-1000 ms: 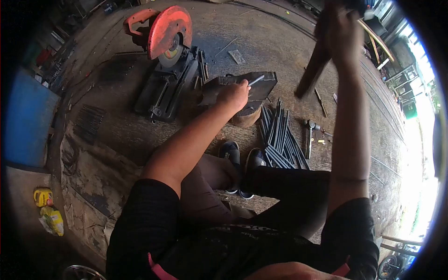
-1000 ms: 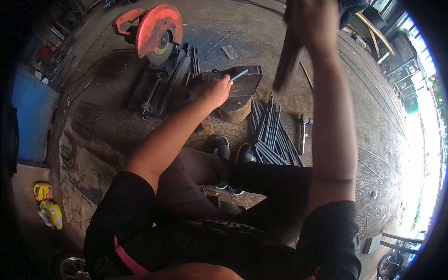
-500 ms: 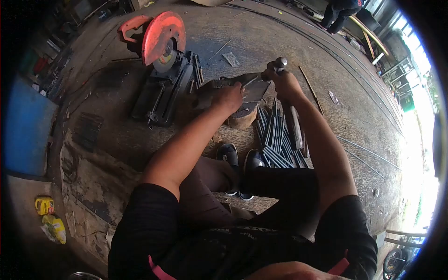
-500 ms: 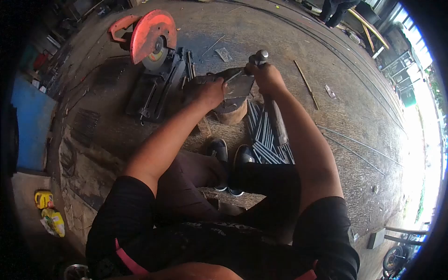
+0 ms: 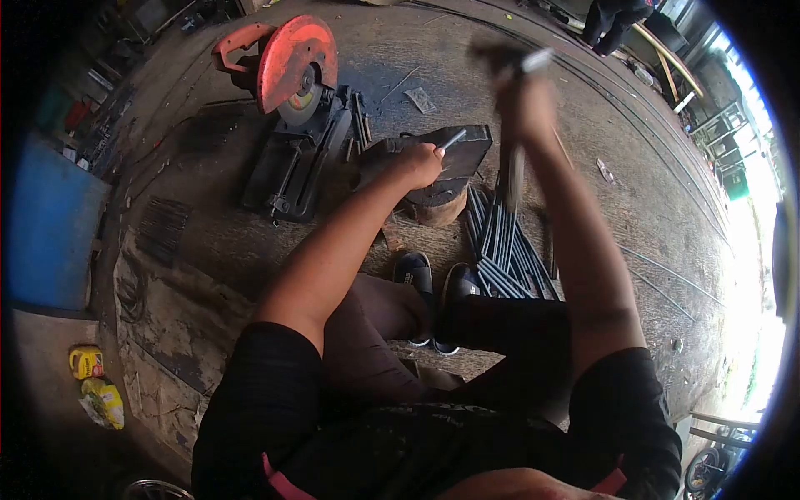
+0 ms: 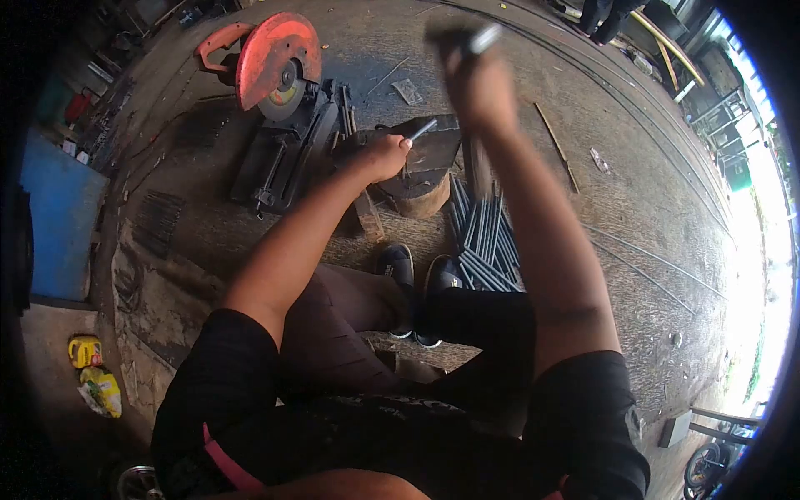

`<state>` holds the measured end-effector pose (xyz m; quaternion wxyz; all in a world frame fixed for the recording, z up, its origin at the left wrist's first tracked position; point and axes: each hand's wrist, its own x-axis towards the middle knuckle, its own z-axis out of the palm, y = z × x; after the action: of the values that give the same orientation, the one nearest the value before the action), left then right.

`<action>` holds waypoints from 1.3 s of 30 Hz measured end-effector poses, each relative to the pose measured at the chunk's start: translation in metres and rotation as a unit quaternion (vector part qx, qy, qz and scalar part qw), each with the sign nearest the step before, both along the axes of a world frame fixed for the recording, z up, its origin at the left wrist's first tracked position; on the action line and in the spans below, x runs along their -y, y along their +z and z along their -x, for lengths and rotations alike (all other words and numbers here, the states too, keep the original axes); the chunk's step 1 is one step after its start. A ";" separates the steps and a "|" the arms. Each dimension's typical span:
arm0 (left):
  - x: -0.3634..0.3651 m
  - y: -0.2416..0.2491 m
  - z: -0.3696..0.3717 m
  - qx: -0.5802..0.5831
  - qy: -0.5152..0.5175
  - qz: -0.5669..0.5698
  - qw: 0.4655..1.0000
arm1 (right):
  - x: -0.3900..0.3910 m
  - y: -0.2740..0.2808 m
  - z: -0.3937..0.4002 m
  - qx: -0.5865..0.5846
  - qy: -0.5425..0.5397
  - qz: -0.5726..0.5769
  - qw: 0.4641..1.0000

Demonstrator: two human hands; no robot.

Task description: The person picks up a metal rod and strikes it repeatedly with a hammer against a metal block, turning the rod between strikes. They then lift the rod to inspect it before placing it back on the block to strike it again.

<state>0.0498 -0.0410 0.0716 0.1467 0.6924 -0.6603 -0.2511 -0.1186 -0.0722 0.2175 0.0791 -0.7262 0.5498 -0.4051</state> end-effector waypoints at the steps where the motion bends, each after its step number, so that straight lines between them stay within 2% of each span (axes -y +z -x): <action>1: -0.002 0.002 -0.001 0.007 -0.041 0.015 0.999 | 0.008 -0.059 -0.005 -0.077 0.000 -0.133 0.988; 2: -0.003 0.005 -0.001 0.013 -0.080 0.032 0.996 | -0.005 -0.080 0.000 -0.014 0.097 -0.176 0.979; 3: 0.003 0.010 -0.006 0.016 -0.079 0.039 0.996 | -0.006 -0.081 0.004 -0.055 0.085 -0.212 0.972; 4: 0.007 0.010 -0.008 0.027 -0.076 0.041 0.996 | 0.002 -0.078 0.007 -0.062 0.092 -0.207 0.972; 6: -0.001 0.000 -0.002 0.051 -0.089 0.024 0.994 | 0.002 -0.071 0.019 -0.042 0.093 -0.271 0.957; 7: -0.004 0.005 0.000 0.049 -0.077 0.013 0.996 | 0.003 -0.055 0.019 -0.053 0.042 -0.273 0.960; 8: -0.004 0.008 0.001 0.050 -0.079 0.015 0.996 | 0.018 -0.055 0.028 -0.065 0.075 -0.169 0.981; 9: -0.005 0.006 0.002 0.020 -0.038 -0.002 0.999 | 0.000 -0.009 0.024 0.017 0.042 -0.205 0.978; 11: -0.005 0.005 0.001 -0.010 0.007 -0.020 1.000 | -0.015 0.059 0.025 0.021 0.054 -0.056 0.997; 12: -0.004 0.005 0.001 0.005 -0.003 -0.015 1.000 | 0.005 0.070 0.032 -0.050 0.056 0.122 0.990; 13: -0.004 0.006 0.002 0.020 -0.013 -0.009 1.000 | 0.021 0.088 0.047 -0.259 0.051 0.381 0.886; 14: -0.005 0.008 0.003 0.020 -0.013 -0.009 1.000 | 0.033 0.113 0.058 -0.236 -0.036 0.487 0.840; 15: -0.007 0.010 0.006 0.030 -0.004 -0.007 1.000 | -0.006 0.127 0.029 0.041 0.070 0.390 0.917; 16: -0.009 0.011 0.007 0.040 0.005 -0.004 0.999 | -0.045 0.132 0.000 0.313 0.168 0.252 0.900; 17: -0.008 0.011 0.007 0.040 0.005 -0.003 0.999 | -0.032 0.124 0.011 0.174 0.132 0.198 0.955; 18: -0.007 0.009 0.007 0.043 0.000 -0.001 0.999 | -0.017 0.106 0.022 0.030 0.093 0.139 0.986; 20: -0.006 0.003 0.006 0.045 -0.003 0.001 0.999 | -0.014 0.034 0.002 0.028 0.009 -0.034 0.999; 21: -0.004 -0.001 0.004 0.094 -0.069 0.019 0.993 | 0.016 -0.038 0.001 -0.079 0.018 -0.011 0.997; 22: -0.001 -0.004 0.003 0.142 -0.133 0.040 0.980 | 0.012 -0.091 0.002 -0.091 0.049 -0.100 0.990; 23: 0.001 -0.007 0.001 0.146 -0.132 0.047 0.979 | 0.009 -0.099 0.012 -0.076 0.048 -0.160 0.983; 24: 0.003 -0.011 0.000 0.125 -0.068 0.060 0.988 | 0.013 -0.098 0.020 -0.065 0.051 -0.216 0.973; 25: -0.005 -0.013 0.003 0.094 0.000 0.062 0.994 | 0.009 -0.086 0.020 -0.075 0.058 -0.216 0.972; 27: -0.019 -0.004 0.008 0.082 0.018 0.061 0.995 | -0.006 -0.064 0.032 -0.052 0.010 -0.378 0.924; 28: -0.019 0.006 0.010 0.075 0.034 0.076 0.994 | -0.007 -0.056 0.036 -0.049 0.005 -0.376 0.925; 30: -0.019 0.010 0.010 0.102 0.017 0.102 0.989 | -0.005 -0.043 0.041 0.048 0.001 -0.275 0.960; 32: -0.023 0.010 0.009 0.129 0.004 0.119 0.984 | 0.005 0.002 0.048 0.032 0.015 -0.191 0.981; 33: -0.025 0.014 0.008 0.128 -0.004 0.145 0.981 | -0.001 0.031 0.048 -0.007 0.049 -0.048 0.998; 34: -0.025 0.015 0.006 0.128 -0.011 0.172 0.977 | -0.006 0.060 0.048 -0.045 0.081 0.097 0.991; 35: -0.024 0.013 0.006 0.129 -0.012 0.169 0.977 | 0.010 0.080 0.057 -0.167 -0.006 0.254 0.953; 36: -0.023 0.011 0.006 0.130 -0.010 0.181 0.975 | 0.024 0.100 0.067 -0.282 -0.092 0.399 0.868; 37: -0.022 0.009 0.006 0.129 -0.007 0.194 0.972 | -0.011 0.125 0.045 0.002 0.040 0.289 0.957; 38: -0.021 0.009 0.005 0.130 -0.007 0.194 0.972 | -0.044 0.141 0.022 0.286 0.168 0.147 0.932; 39: -0.022 0.009 0.006 0.127 -0.002 0.194 0.973 | -0.034 0.143 0.021 0.361 0.139 0.073 0.919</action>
<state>0.0443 -0.0192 0.0807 0.1931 0.6756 -0.7109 -0.0286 -0.1396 -0.0381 0.3604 0.2746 -0.6035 0.3458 -0.6640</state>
